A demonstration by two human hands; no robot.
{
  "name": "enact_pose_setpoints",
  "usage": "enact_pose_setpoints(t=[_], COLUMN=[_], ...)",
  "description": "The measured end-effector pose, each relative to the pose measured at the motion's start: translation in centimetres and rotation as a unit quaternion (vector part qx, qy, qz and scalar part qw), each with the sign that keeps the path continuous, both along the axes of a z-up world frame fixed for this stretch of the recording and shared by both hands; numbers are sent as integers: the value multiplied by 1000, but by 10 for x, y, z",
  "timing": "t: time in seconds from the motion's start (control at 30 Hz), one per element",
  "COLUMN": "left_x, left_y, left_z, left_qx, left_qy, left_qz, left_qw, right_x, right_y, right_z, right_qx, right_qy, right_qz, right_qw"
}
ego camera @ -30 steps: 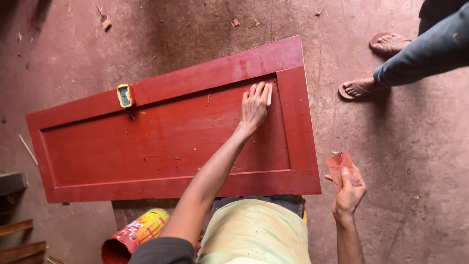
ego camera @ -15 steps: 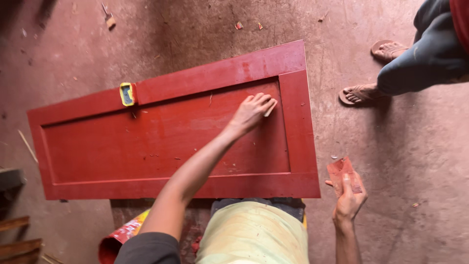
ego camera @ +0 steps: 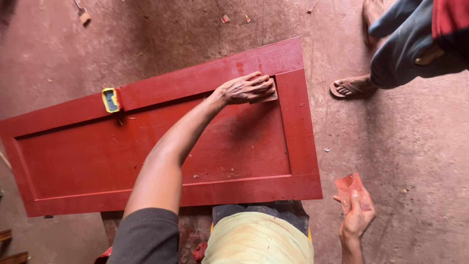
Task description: The person sands the surface of a red wooden door using a sanding block. They work on different sections of the door, including the edges and the center panel, while another person stands nearby.
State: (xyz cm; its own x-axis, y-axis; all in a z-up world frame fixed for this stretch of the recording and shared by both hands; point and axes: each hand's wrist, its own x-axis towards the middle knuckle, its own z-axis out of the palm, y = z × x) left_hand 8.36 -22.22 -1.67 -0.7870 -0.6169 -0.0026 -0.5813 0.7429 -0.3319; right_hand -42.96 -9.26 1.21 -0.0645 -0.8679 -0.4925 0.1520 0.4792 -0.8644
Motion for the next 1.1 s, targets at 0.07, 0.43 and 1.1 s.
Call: enact_pose_setpoints(t=[0.07, 0.43, 1.1], left_x=[1, 8, -77], left_y=[-5, -3, 108], left_z=[-7, -10, 36], left_qx=[0, 38, 70], left_qy=[-11, -35, 321], left_qz=[-6, 22, 455], left_qw=[1000, 998, 828], right_x=[5, 45, 101], right_y=[4, 9, -22], right_z=[-1, 19, 14], right_qx=[16, 22, 44], right_qy=[-3, 12, -137], right_qz=[-15, 42, 138], right_qw=[1000, 999, 980])
